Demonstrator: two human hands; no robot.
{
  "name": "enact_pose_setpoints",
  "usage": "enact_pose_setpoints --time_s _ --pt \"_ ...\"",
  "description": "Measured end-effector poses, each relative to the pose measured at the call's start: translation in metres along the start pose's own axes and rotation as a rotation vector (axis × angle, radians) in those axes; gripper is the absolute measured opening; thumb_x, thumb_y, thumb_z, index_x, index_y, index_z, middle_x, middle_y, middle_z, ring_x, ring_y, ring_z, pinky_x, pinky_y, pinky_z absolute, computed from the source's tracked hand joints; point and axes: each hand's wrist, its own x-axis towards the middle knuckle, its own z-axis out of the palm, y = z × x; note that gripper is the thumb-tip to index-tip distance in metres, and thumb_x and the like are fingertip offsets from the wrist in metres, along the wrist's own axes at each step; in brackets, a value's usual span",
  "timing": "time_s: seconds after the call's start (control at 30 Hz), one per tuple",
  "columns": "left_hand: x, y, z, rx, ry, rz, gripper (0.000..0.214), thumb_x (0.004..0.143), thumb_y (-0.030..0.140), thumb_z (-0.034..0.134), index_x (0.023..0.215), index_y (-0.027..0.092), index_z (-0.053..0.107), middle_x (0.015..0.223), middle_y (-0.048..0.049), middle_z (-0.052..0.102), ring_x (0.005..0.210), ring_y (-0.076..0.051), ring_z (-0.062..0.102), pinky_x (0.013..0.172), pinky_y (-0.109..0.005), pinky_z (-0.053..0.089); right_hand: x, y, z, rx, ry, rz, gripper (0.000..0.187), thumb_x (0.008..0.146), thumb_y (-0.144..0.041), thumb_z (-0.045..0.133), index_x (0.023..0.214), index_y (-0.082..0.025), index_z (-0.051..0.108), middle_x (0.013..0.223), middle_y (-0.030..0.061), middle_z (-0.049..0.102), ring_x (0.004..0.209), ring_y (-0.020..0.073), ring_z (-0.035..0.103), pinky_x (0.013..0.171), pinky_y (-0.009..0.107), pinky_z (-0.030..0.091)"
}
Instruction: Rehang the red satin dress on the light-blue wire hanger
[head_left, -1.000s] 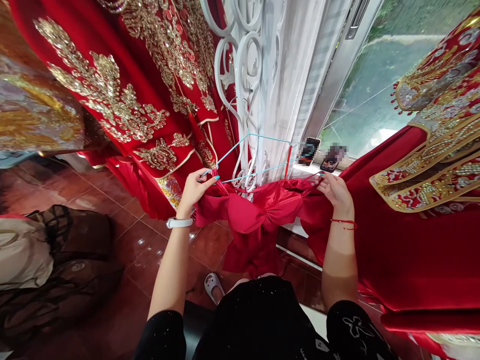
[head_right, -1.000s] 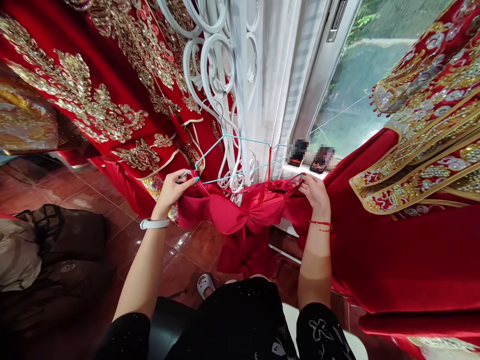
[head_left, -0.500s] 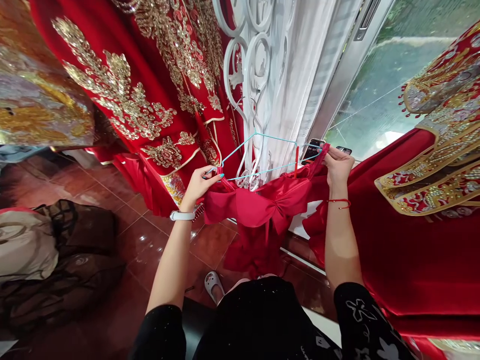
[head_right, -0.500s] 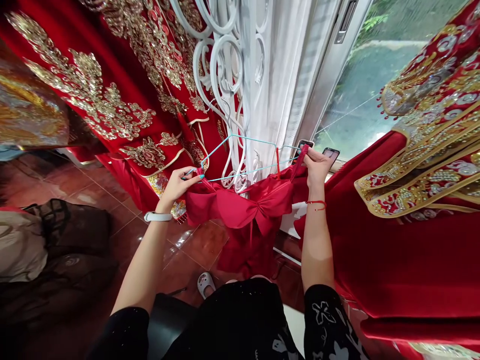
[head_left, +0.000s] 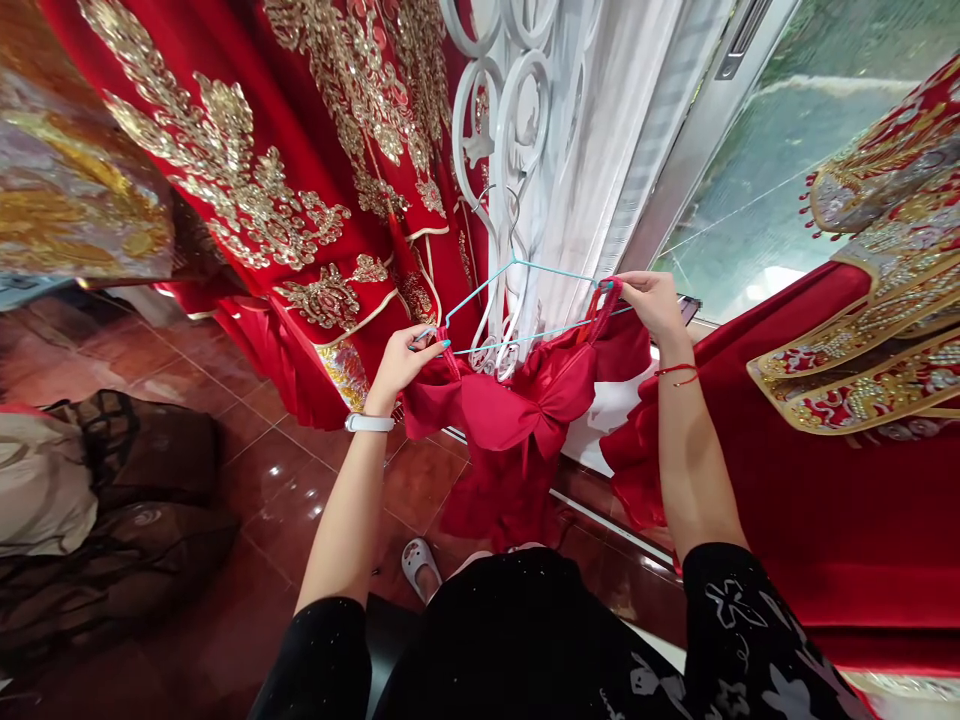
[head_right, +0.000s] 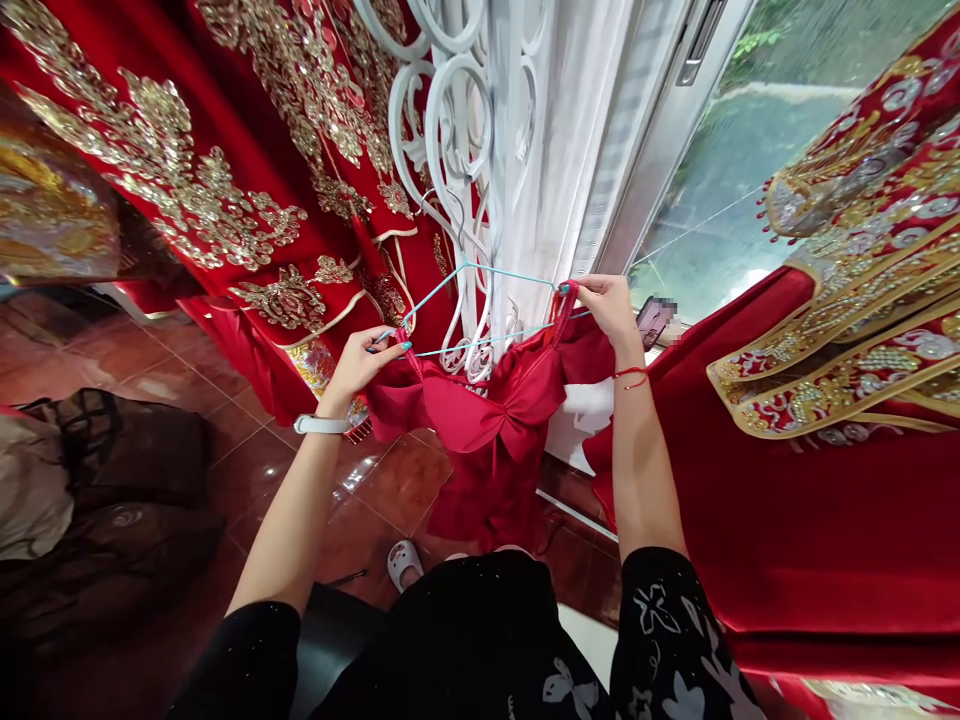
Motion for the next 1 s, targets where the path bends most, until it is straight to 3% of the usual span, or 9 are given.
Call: enact_pose_setpoints --time_s 0.17,0.27,0.33,0.43,0.5,0.6,0.7,0.8,1.0 --pt "-0.003 -0.004 0.006 0.035 0.073 0.025 0.025 0.08 0.043 0.069 0.082 0.019 0.062 0.071 0.0021 0.051 0.065 -0.014 0.043 0.066 -0.027 0.039 -0.002 -0.001 0.007 -0.187 -0.081 -0.095 0.009 0.077 -0.025 0.071 0.081 -0.018 0.073 0.079 0.0034 0.072 0.082 0.0195 0.068 0.084 0.037 0.057" --pt "-0.006 -0.013 0.007 0.071 0.145 0.077 0.029 0.082 0.045 0.07 0.095 0.019 0.066 0.087 -0.0026 0.062 0.08 -0.017 0.055 0.081 -0.03 0.048 -0.01 -0.003 0.005 -0.324 -0.091 -0.202 0.02 0.076 -0.02 0.068 0.095 -0.021 0.071 0.097 0.0052 0.071 0.098 0.0236 0.066 0.096 0.046 0.053" --pt "-0.014 -0.026 0.007 0.044 0.199 0.092 0.04 0.082 0.047 0.073 0.11 0.021 0.065 0.104 -0.006 0.064 0.095 -0.02 0.06 0.091 -0.034 0.05 -0.023 -0.008 0.005 -0.42 -0.021 -0.238 0.032 0.075 -0.015 0.065 0.105 -0.024 0.069 0.11 0.0068 0.067 0.111 0.0271 0.062 0.104 0.052 0.048" --pt "-0.038 -0.054 0.009 -0.096 0.276 0.022 0.073 0.078 0.055 0.077 0.139 0.026 0.051 0.132 -0.0109 0.059 0.122 -0.025 0.058 0.107 -0.04 0.048 -0.056 -0.017 0.021 -0.461 0.211 -0.256 0.036 0.077 -0.009 0.057 0.107 -0.025 0.067 0.118 0.01 0.061 0.12 0.0289 0.055 0.109 0.054 0.043" --pt "-0.055 -0.07 0.012 -0.188 0.275 -0.055 0.082 0.077 0.065 0.075 0.144 0.026 0.047 0.137 -0.0127 0.058 0.129 -0.028 0.057 0.112 -0.044 0.045 -0.083 -0.022 0.047 -0.337 0.307 -0.275 0.027 0.08 -0.009 0.053 0.099 -0.022 0.067 0.109 0.0106 0.061 0.112 0.0271 0.058 0.104 0.049 0.047" --pt "-0.07 -0.083 0.016 -0.294 0.246 -0.161 0.082 0.073 0.07 0.075 0.137 0.022 0.056 0.134 -0.0143 0.063 0.128 -0.031 0.06 0.112 -0.046 0.047 -0.116 -0.027 0.107 -0.052 0.011 -0.209 0.018 0.084 -0.016 0.056 0.096 -0.023 0.068 0.098 0.008 0.068 0.098 0.0254 0.065 0.096 0.045 0.053" --pt "-0.069 -0.079 0.017 -0.319 0.294 -0.244 0.077 0.068 0.067 0.079 0.127 0.019 0.065 0.126 -0.0143 0.07 0.122 -0.031 0.065 0.11 -0.045 0.05 -0.128 -0.031 0.172 0.134 -0.231 -0.047 0.035 0.086 -0.027 0.064 0.121 -0.024 0.064 0.123 0.0105 0.069 0.121 0.0288 0.063 0.113 0.047 0.044" --pt "-0.065 -0.07 0.016 -0.328 0.335 -0.291 0.073 0.065 0.064 0.082 0.12 0.018 0.069 0.12 -0.0142 0.073 0.114 -0.031 0.069 0.104 -0.044 0.055 -0.127 -0.035 0.223 0.306 -0.231 0.092 0.059 0.081 -0.037 0.076 0.133 -0.026 0.053 0.141 0.0109 0.061 0.136 0.0287 0.055 0.118 0.045 0.04" --pt "-0.072 -0.06 0.009 -0.316 0.39 -0.303 0.064 0.063 0.062 0.083 0.108 0.017 0.073 0.113 -0.0133 0.075 0.105 -0.029 0.072 0.093 -0.04 0.061 -0.134 -0.032 0.261 0.566 -0.146 0.274 0.031 0.08 -0.044 0.077 0.094 -0.023 0.058 0.116 0.0093 0.073 0.122 0.0248 0.065 0.11 0.042 0.049"
